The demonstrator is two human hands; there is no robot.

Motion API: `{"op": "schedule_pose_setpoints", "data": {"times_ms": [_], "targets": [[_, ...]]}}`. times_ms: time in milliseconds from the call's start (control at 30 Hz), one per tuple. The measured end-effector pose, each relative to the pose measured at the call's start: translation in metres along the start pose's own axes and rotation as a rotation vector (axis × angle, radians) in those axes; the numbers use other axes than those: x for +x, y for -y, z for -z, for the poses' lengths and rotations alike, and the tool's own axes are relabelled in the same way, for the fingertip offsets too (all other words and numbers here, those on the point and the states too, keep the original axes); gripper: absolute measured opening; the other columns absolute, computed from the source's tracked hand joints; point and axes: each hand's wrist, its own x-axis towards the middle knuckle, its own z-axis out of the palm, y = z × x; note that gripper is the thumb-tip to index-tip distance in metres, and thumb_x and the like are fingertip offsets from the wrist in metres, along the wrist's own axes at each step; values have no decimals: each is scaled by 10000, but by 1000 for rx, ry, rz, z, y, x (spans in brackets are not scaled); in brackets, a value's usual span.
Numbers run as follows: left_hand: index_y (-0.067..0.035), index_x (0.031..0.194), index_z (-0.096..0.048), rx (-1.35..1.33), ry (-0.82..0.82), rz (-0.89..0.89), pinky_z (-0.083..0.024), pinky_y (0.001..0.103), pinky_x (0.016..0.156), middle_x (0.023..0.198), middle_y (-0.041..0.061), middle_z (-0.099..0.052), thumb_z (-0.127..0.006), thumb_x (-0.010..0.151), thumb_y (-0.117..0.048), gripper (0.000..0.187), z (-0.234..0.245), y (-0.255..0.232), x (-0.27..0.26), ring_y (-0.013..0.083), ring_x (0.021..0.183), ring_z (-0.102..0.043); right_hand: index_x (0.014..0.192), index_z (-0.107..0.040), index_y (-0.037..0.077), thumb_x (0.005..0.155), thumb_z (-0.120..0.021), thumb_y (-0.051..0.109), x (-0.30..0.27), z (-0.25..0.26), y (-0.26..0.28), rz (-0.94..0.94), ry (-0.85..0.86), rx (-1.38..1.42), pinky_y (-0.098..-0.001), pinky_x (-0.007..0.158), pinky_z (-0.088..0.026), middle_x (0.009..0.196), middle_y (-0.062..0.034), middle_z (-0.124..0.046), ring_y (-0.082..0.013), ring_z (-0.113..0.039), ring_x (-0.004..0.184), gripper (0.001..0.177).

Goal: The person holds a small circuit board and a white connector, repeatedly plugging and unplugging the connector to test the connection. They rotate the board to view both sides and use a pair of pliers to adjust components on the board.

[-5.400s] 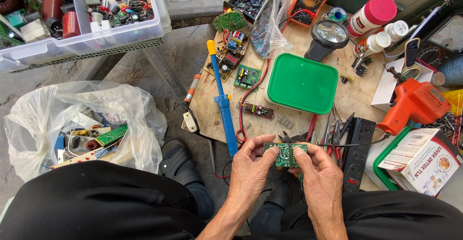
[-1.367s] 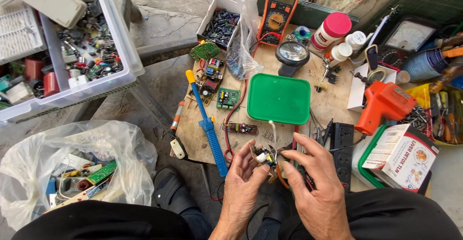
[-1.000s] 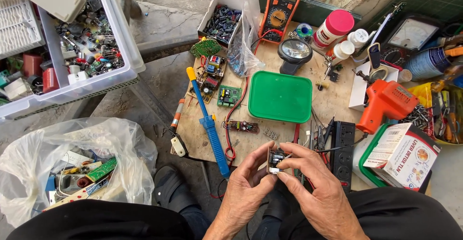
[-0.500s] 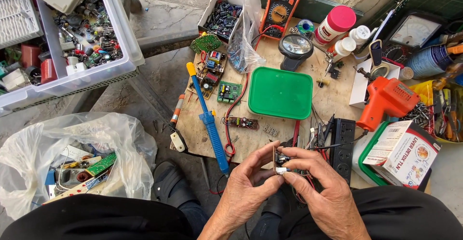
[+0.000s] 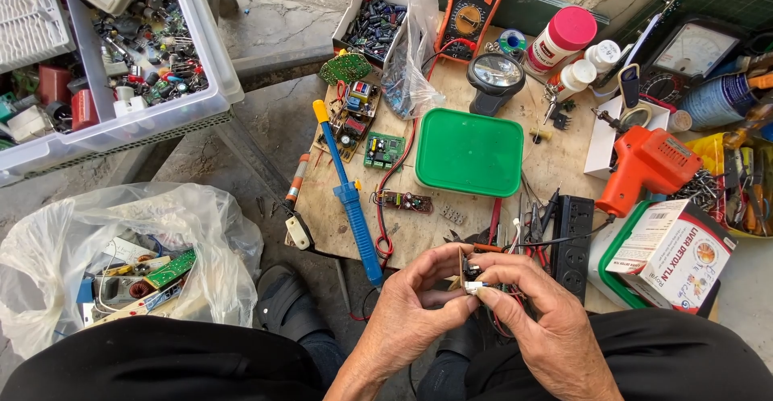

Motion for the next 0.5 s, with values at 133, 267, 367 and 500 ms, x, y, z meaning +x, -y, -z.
{"op": "schedule_pose_setpoints", "data": {"times_ms": [133, 267, 367, 500], "targets": [[-73, 1380, -706, 31, -62, 43, -678, 279, 1048, 1292, 60, -803, -835, 889, -90, 508, 0, 2, 1, 103, 1255, -736, 1088, -803, 95, 1016, -703, 156, -1, -3, -6, -50, 1, 111, -295, 998, -635, 1327, -64, -851, -161, -783, 1306, 138], [-75, 1409, -704, 43, -28, 79, -674, 286, 1056, 1314, 63, -802, -834, 886, -99, 539, 5, 2, 1, 120, 1259, -741, 1069, -811, 89, 1011, -712, 144, -1, -4, -8, -53, -1, 124, -303, 1027, -620, 1320, -75, -853, -168, -786, 1303, 127], [-67, 1439, -694, 62, 1, 51, -662, 324, 1111, 1337, 83, -797, -794, 905, -90, 544, 6, -2, 2, 148, 1281, -749, 1059, -815, 72, 1000, -722, 119, -1, -7, -8, -80, -19, 164, -311, 1036, -627, 1298, -86, -860, -175, -802, 1261, 119], [-71, 1463, -680, 48, 2, 94, -658, 308, 1055, 1351, 96, -802, -848, 885, -174, 611, 8, -1, 2, 165, 1255, -765, 1071, -841, 22, 984, -744, 107, 0, -8, -15, -169, -49, 304, -336, 1107, -611, 1275, -121, -864, -201, -778, 1298, 156]]}}
